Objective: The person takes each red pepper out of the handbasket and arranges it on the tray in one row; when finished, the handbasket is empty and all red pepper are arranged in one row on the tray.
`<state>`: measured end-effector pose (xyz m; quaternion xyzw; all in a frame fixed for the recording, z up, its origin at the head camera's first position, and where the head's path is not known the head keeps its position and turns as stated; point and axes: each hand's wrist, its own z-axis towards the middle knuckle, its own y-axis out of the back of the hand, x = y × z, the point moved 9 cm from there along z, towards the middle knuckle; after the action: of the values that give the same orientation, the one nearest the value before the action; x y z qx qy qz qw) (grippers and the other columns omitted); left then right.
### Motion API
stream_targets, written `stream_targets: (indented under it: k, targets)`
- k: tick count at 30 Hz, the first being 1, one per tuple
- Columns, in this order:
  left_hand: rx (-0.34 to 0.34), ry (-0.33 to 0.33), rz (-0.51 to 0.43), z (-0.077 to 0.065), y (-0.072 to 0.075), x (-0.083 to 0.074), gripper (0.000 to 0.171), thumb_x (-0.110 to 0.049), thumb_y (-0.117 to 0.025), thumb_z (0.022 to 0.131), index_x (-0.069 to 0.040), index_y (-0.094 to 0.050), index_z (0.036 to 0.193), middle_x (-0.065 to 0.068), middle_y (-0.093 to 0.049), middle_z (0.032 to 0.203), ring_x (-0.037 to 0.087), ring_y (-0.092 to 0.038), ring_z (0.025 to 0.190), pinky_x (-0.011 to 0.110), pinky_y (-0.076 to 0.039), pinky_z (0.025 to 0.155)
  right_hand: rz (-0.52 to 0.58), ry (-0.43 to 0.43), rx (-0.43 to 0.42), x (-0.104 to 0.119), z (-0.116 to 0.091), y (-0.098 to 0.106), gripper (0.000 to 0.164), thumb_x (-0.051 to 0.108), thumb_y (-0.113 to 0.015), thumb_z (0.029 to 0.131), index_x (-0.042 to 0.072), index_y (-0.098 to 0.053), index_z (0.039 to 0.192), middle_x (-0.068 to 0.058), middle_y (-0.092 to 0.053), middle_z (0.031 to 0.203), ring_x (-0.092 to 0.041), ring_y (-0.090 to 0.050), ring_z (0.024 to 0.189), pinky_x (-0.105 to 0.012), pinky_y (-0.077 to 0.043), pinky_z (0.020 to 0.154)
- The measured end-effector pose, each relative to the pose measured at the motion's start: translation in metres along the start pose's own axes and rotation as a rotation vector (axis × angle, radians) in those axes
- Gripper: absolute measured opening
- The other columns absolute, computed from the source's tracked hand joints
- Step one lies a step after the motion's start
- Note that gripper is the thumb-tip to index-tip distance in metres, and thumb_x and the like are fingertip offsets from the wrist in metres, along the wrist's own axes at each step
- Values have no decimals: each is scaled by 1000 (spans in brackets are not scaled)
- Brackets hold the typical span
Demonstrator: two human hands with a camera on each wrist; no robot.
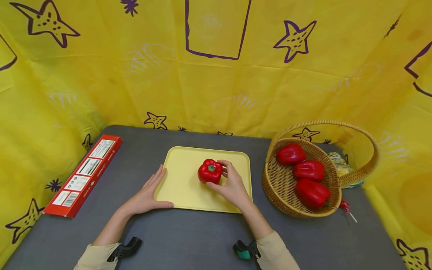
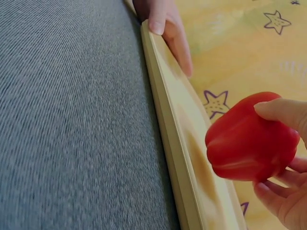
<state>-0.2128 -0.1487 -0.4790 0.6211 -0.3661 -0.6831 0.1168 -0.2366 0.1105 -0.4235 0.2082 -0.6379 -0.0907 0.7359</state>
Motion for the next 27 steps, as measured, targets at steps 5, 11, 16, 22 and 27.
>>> stream_targets:
  k: [5, 11, 16, 22, 27]
  targets:
    - [6, 16, -12, 0, -1, 1, 124, -53, -83, 70, -6, -8, 157, 10, 5, 163, 41, 1, 146, 63, -6, 112, 11, 3, 10, 3, 5, -10, 76, 13, -87, 73, 7, -45, 136, -12, -52, 135, -34, -52, 123, -46, -45, 99]
    - [9, 21, -27, 1, 0, 2, 124, -52, -83, 70, -6, -7, 157, 10, 4, 163, 41, 1, 146, 63, -7, 112, 15, 27, 17, 8, 12, -23, 75, 15, -87, 73, 8, -46, 136, -8, -53, 133, -31, -53, 121, -44, -48, 97]
    - [4, 13, -31, 0, 0, 3, 124, -51, -83, 70, -6, -7, 157, 9, 3, 163, 40, 0, 146, 63, -6, 113, 21, 30, 30, 10, 17, -34, 75, 15, -87, 74, 11, -46, 136, -6, -53, 134, -29, -53, 122, -43, -48, 97]
    - [1, 17, -37, 0, 1, 2, 123, -49, -84, 70, -5, -7, 157, 9, 2, 163, 40, -1, 146, 64, -7, 112, 43, 32, 45, 13, 22, -45, 74, 14, -86, 74, 10, -46, 136, -7, -53, 134, -29, -52, 122, -43, -48, 97]
    - [-2, 28, -43, 0, 2, 3, 124, -48, -84, 70, -4, -7, 156, 9, 2, 163, 41, -1, 146, 65, -8, 112, 59, 38, 64, 16, 27, -55, 74, 14, -86, 75, 9, -46, 137, -8, -53, 134, -29, -53, 122, -43, -49, 96]
